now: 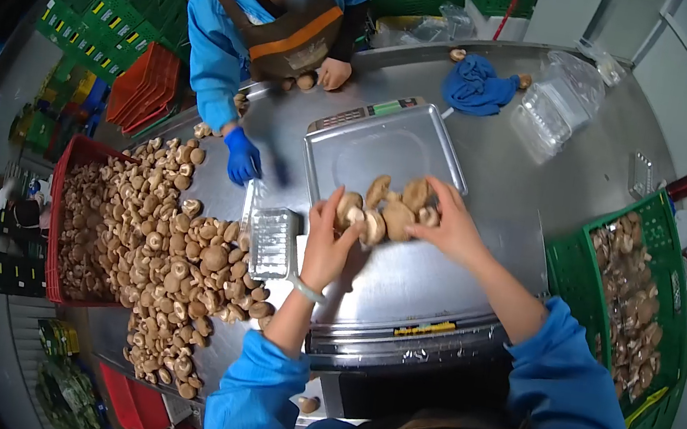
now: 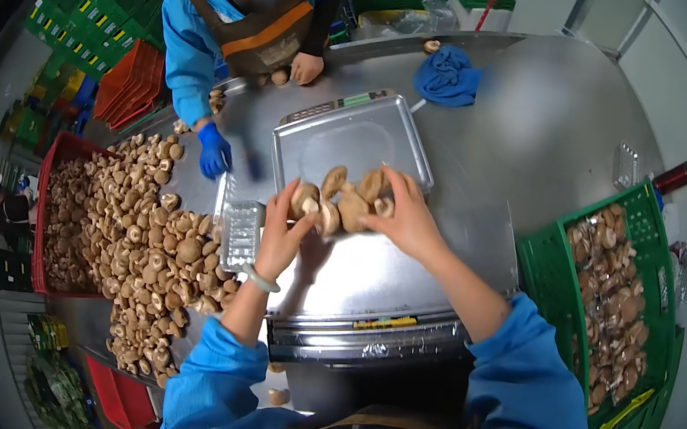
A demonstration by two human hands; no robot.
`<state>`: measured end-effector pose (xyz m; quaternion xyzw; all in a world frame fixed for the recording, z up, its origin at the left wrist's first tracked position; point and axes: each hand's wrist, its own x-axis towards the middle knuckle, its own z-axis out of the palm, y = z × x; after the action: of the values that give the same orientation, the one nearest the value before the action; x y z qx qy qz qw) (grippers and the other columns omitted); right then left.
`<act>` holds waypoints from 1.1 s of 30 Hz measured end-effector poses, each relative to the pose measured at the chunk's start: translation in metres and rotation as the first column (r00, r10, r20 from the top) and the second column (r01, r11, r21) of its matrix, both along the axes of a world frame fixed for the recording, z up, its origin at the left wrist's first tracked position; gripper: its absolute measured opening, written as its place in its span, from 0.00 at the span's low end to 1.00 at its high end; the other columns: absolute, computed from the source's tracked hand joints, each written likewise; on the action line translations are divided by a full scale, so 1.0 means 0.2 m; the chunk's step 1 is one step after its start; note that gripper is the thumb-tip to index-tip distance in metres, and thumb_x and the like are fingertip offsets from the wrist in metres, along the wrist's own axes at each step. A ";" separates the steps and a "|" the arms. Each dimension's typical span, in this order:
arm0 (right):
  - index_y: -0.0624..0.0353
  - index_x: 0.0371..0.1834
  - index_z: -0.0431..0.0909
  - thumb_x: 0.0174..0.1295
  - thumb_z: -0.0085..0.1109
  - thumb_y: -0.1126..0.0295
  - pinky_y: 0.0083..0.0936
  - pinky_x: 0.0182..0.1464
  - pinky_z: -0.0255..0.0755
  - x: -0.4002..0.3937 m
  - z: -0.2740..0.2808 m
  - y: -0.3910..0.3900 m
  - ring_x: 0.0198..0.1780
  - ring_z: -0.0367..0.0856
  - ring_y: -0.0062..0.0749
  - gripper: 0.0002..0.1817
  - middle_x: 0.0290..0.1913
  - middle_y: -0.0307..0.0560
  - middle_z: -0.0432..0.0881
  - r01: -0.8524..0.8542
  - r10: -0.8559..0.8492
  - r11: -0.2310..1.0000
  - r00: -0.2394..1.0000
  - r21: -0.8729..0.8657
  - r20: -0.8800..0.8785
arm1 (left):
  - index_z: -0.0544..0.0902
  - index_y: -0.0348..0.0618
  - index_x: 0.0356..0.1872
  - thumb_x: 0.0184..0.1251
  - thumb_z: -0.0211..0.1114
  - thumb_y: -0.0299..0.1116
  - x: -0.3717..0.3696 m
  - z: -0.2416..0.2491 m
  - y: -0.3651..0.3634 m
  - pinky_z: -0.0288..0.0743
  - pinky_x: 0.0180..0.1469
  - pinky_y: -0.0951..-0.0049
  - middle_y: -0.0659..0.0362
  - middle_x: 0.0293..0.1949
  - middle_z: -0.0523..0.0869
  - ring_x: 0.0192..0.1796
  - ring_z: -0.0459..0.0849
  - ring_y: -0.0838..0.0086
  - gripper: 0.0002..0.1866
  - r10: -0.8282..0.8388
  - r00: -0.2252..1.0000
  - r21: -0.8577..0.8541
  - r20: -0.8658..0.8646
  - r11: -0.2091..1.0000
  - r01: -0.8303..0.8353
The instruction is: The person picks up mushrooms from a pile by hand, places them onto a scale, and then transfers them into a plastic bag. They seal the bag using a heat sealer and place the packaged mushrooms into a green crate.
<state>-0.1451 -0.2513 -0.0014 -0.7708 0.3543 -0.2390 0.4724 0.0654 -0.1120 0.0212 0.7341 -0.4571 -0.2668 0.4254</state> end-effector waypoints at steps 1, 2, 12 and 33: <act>0.58 0.75 0.58 0.50 0.78 0.59 0.42 0.72 0.61 -0.09 0.01 0.11 0.71 0.63 0.55 0.50 0.69 0.59 0.63 0.008 -0.008 1.000 1.000 0.007 -0.018 | 0.65 0.50 0.74 0.70 0.60 0.37 -0.06 -0.02 0.09 0.70 0.65 0.62 0.41 0.67 0.64 0.62 0.75 0.51 0.32 -0.041 0.998 0.001 0.038 0.999 0.041; 0.58 0.75 0.57 0.51 0.77 0.60 0.41 0.71 0.62 -0.18 0.03 0.22 0.71 0.63 0.55 0.50 0.69 0.59 0.63 0.024 -0.023 1.000 0.998 0.019 -0.059 | 0.65 0.49 0.74 0.71 0.57 0.37 -0.13 -0.03 0.18 0.69 0.66 0.60 0.41 0.70 0.62 0.65 0.73 0.49 0.30 -0.067 0.996 0.032 0.062 0.997 0.065; 0.60 0.75 0.56 0.51 0.77 0.59 0.41 0.69 0.65 -0.48 0.13 0.62 0.70 0.65 0.55 0.50 0.70 0.57 0.63 0.080 -0.103 0.992 0.964 -0.101 -0.244 | 0.75 0.39 0.64 0.71 0.52 0.19 -0.46 -0.02 0.46 0.70 0.65 0.57 0.47 0.61 0.80 0.62 0.76 0.51 0.22 0.086 0.855 -0.233 0.511 0.972 0.042; 0.56 0.75 0.56 0.56 0.72 0.59 0.40 0.67 0.68 -0.54 0.16 0.56 0.69 0.68 0.54 0.46 0.71 0.56 0.62 -0.079 0.062 0.996 0.958 -0.052 -0.279 | 0.86 0.38 0.50 0.60 0.61 0.13 -0.39 -0.09 0.34 0.76 0.62 0.68 0.52 0.59 0.84 0.61 0.83 0.62 0.18 0.006 0.968 -0.271 -0.251 0.960 -0.076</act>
<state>-0.2538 -0.1389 0.0314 -0.8231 0.3816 -0.1229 0.4022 -0.0135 -0.0432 0.0037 0.6375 -0.4179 -0.2804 0.5834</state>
